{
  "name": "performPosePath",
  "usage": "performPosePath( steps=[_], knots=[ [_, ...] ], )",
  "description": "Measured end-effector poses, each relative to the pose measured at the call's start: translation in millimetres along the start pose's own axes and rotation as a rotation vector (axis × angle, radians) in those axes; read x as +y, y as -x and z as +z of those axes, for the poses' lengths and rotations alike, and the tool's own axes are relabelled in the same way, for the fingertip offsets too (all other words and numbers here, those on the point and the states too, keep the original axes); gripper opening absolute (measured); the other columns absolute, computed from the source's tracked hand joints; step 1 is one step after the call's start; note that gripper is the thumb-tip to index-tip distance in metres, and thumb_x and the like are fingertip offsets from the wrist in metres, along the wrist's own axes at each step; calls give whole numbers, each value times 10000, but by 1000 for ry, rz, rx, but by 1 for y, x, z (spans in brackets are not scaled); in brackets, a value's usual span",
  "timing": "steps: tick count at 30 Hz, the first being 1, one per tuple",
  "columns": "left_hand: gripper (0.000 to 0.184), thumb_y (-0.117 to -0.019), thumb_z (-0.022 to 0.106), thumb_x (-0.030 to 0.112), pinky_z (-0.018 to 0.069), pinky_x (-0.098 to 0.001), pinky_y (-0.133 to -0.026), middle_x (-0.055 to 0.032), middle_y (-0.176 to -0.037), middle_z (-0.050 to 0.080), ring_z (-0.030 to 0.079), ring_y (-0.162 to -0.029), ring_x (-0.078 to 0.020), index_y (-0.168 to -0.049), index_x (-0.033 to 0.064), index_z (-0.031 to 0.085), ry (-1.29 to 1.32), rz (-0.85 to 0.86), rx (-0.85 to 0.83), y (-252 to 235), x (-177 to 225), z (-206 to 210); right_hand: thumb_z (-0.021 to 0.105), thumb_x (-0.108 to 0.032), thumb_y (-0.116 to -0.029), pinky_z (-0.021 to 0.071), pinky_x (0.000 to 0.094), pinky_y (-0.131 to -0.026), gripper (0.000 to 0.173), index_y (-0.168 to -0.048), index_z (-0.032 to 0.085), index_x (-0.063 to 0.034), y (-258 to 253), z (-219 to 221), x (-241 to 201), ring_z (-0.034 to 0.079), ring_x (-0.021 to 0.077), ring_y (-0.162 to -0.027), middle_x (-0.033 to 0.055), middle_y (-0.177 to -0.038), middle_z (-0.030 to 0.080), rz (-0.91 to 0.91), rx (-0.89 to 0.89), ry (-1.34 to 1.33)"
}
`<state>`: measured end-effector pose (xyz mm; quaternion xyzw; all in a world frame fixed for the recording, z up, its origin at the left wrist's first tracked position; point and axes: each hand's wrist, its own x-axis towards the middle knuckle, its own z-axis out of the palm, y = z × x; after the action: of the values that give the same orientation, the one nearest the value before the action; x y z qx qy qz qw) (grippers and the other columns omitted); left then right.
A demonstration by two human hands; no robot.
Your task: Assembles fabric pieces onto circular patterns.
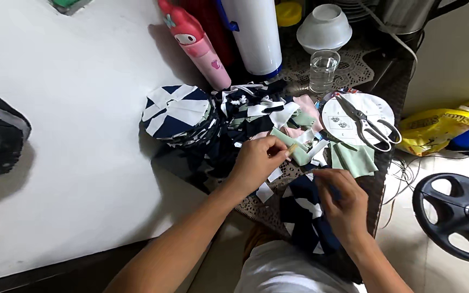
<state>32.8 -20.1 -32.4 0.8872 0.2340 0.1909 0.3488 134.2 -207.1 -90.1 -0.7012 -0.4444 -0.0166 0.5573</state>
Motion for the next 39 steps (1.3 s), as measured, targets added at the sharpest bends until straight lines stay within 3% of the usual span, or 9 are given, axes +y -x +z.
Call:
performPosePath(
  steps=[3,6,13,17,22,27,31,34,39],
  knots=[
    [42,-924,713,110,565,-216,-722,26,-832,702,663,-759,-28,-940,72,721,344,-178,-79,15,15,2,628,-112,-980,557,160,-767,174,-1026,741,13,-15,10,-18,673,11,-835,48,-935,733,196,-16,-286],
    [42,-915,685,102,547,-177,-713,64,-821,692,650,-760,1,-913,84,723,507,-180,-80,29,20,10,652,-111,-968,540,149,-678,120,-988,712,-9,-19,9,-27,646,-16,-749,-7,-876,714,366,-39,-454],
    [70,-939,653,84,557,-183,-703,80,-776,675,650,-724,-5,-886,85,700,654,-196,-89,43,21,26,644,-60,-957,538,141,-665,89,-955,718,-10,-9,4,-26,646,-24,-725,-24,-825,710,382,-63,-504],
    [85,-936,651,86,558,-183,-706,73,-770,681,655,-723,-6,-877,79,711,634,-167,-90,46,19,29,613,-75,-983,537,136,-679,133,-987,722,0,-3,1,-25,641,-30,-732,-21,-846,708,369,-72,-473],
    [95,-926,666,103,548,-131,-688,78,-789,697,645,-722,48,-888,60,742,492,-53,-64,53,16,30,666,-86,-944,562,145,-688,129,-1016,731,-2,1,-4,-27,666,-14,-757,3,-895,725,352,-132,-450],
    [100,-933,639,84,538,-129,-678,81,-789,684,634,-721,47,-882,68,723,501,-11,-45,57,18,28,601,-40,-955,578,165,-718,147,-1045,705,13,3,-5,-22,686,-2,-785,16,-917,737,377,-115,-421],
    [165,-941,630,136,534,-106,-742,2,-829,723,654,-772,43,-876,50,754,154,164,26,62,19,28,625,-123,-971,587,193,-771,232,-1123,674,45,3,-5,-27,698,33,-887,58,-1021,730,272,-158,-407],
    [176,-944,620,148,528,-118,-743,-18,-824,726,662,-780,12,-875,64,759,25,228,39,67,21,28,619,-50,-920,579,178,-751,223,-1121,668,35,0,-2,-28,690,22,-850,47,-975,720,305,-179,-410],
    [145,-932,634,129,538,-98,-722,21,-830,711,647,-766,59,-887,46,744,237,120,-31,69,21,25,584,36,-889,573,170,-753,199,-1056,691,27,2,1,-23,680,7,-819,39,-963,724,359,-186,-423]
  ],
)
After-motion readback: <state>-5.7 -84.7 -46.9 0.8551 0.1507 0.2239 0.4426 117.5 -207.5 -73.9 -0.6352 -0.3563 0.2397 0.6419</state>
